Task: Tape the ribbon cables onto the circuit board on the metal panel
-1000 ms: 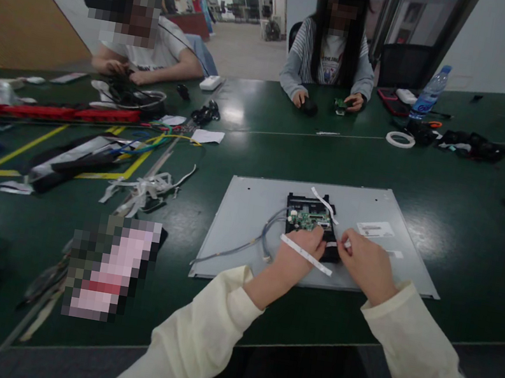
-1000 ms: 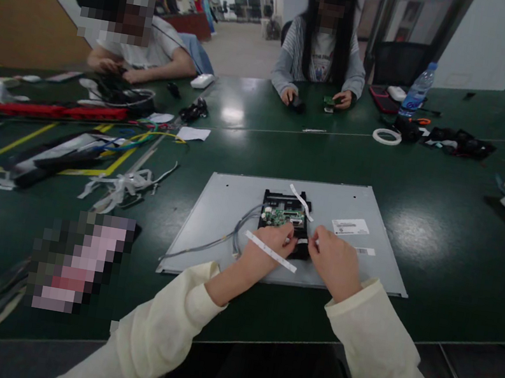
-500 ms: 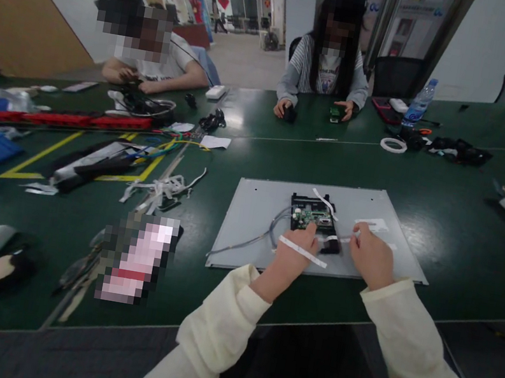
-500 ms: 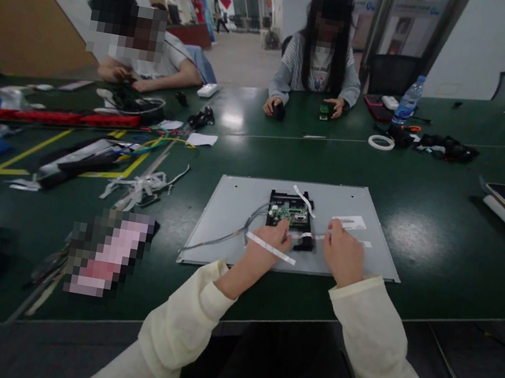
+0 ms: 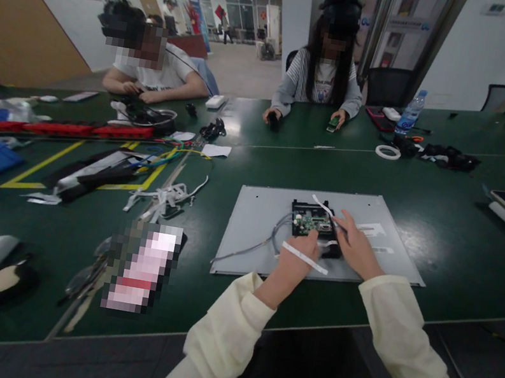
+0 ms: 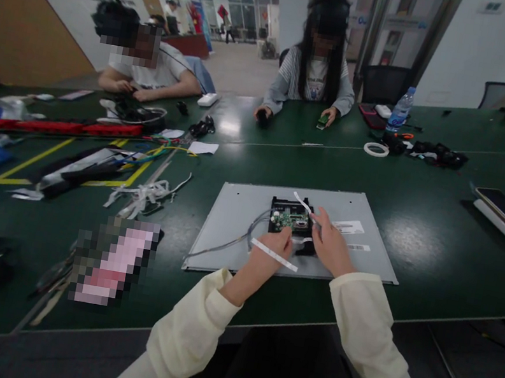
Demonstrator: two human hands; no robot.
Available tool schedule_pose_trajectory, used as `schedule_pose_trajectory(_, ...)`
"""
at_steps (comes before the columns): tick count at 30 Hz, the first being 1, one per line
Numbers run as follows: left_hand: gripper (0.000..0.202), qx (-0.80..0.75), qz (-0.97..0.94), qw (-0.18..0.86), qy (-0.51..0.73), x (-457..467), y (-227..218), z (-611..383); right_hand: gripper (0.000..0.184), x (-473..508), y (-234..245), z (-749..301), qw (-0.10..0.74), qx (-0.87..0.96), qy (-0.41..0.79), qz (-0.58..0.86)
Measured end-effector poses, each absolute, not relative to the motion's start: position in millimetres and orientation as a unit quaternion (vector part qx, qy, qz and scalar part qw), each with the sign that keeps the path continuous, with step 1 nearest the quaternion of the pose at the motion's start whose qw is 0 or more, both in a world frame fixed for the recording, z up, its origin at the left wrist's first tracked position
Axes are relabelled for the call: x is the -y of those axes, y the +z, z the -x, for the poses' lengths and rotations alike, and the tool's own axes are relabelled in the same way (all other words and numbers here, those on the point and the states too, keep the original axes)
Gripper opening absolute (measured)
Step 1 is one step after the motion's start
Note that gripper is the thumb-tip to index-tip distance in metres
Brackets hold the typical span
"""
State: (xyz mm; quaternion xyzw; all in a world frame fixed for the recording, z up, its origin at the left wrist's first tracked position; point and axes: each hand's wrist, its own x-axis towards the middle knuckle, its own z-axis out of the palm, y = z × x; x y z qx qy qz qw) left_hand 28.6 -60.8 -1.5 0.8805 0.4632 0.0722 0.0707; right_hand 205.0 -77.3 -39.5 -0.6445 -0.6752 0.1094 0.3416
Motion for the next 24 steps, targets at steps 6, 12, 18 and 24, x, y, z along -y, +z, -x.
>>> schedule_pose_trajectory(6, 0.024, -0.462, -0.882, 0.077, 0.063, 59.0, -7.0, -28.9, 0.05, 81.1, -44.5, -205.8, 0.287, 0.69, 0.08, 0.66)
schedule_pose_trajectory(12, 0.022, -0.456, -0.884, 0.092, 0.046, 58.0, 1.9, -23.5, 0.043, 82.5, -46.8, -204.2, 0.266, 0.702, 0.053, 0.658)
schedule_pose_trajectory(18, 0.026, -0.515, -0.844, 0.032, 0.145, 64.1, 13.2, 12.7, 0.042, 84.9, -45.5, -205.1, 0.26, 0.71, 0.06, 0.651)
schedule_pose_trajectory(24, 0.048, -0.576, -0.8, 0.026, 0.169, 80.9, 3.9, 54.1, 0.043, 82.5, -45.1, -213.4, 0.243, 0.727, 0.067, 0.639)
